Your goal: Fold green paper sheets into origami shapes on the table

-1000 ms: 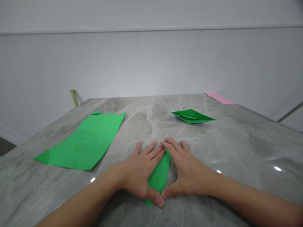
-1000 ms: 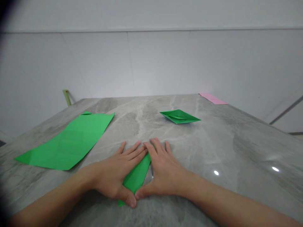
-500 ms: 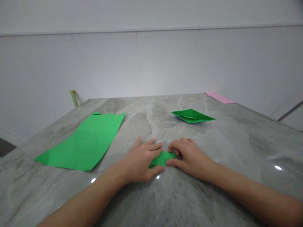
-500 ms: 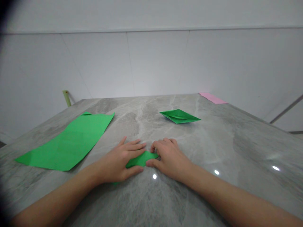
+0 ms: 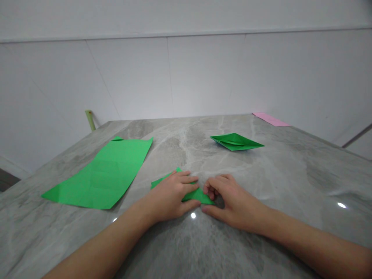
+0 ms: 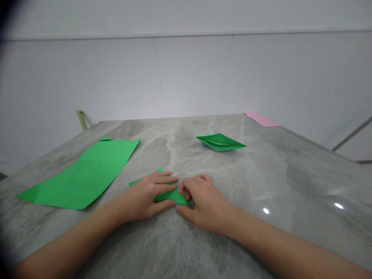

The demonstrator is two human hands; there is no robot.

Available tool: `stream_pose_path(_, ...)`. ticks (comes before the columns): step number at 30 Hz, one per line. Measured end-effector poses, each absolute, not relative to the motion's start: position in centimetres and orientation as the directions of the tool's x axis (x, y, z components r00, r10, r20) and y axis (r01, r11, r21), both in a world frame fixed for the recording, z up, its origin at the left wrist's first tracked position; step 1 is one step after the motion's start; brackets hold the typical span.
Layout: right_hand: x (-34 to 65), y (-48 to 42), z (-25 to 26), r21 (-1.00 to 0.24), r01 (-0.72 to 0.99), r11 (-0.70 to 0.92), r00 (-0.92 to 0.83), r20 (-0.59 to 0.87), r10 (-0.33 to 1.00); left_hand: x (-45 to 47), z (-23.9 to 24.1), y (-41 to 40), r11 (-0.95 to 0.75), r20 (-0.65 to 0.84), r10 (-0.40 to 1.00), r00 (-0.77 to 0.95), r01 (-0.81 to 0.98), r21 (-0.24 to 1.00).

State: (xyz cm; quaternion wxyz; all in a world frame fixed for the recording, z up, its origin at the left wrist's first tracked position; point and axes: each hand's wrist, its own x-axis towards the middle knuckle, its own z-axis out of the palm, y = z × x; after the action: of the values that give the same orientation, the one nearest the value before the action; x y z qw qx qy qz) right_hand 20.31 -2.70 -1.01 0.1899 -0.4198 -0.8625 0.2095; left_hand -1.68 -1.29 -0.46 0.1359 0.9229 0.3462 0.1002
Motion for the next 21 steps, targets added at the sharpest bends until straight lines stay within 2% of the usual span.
stream_pose_path(6,20.9,-2.1,-0.8,-0.456,0.624,0.635,-0.628,0.191,0.754,-1.7,-0.4,-1.4,-0.742,0.099,0.647,0.756,0.594,0.312)
stream_pose_path(10,21.1,-1.2,-0.9,-0.405,0.568,0.716,-0.707,0.205,0.677,-1.7,-0.2,-1.4,-0.745,0.080,0.640,0.765,0.590,0.312)
stream_pose_path(13,21.1,-0.8,-1.0,-0.405,0.498,0.767,-0.713,0.313,0.628,-1.8,-0.2,-1.3,-0.770,0.100,0.618,0.780,0.574,0.279)
stream_pose_path(15,21.2,-0.6,-1.0,-0.449,0.475,0.757,-0.640,0.414,0.648,-1.8,-0.1,-1.4,-0.778,0.152,0.619,0.771,0.574,0.256)
stream_pose_path(18,21.2,-0.7,-0.9,-0.631,0.422,0.651,-0.428,0.494,0.757,-1.6,0.4,-1.8,-0.726,0.208,0.682,0.701,0.617,0.302)
stream_pose_path(20,21.1,-0.8,-0.7,-0.778,0.312,0.546,-0.281,0.473,0.835,-1.2,0.9,-2.2,-0.651,0.192,0.742,0.642,0.622,0.436)
stream_pose_path(21,21.1,-0.9,-0.7,-0.837,0.247,0.489,-0.221,0.442,0.869,-1.0,1.1,-2.4,-0.594,0.165,0.768,0.619,0.594,0.542)
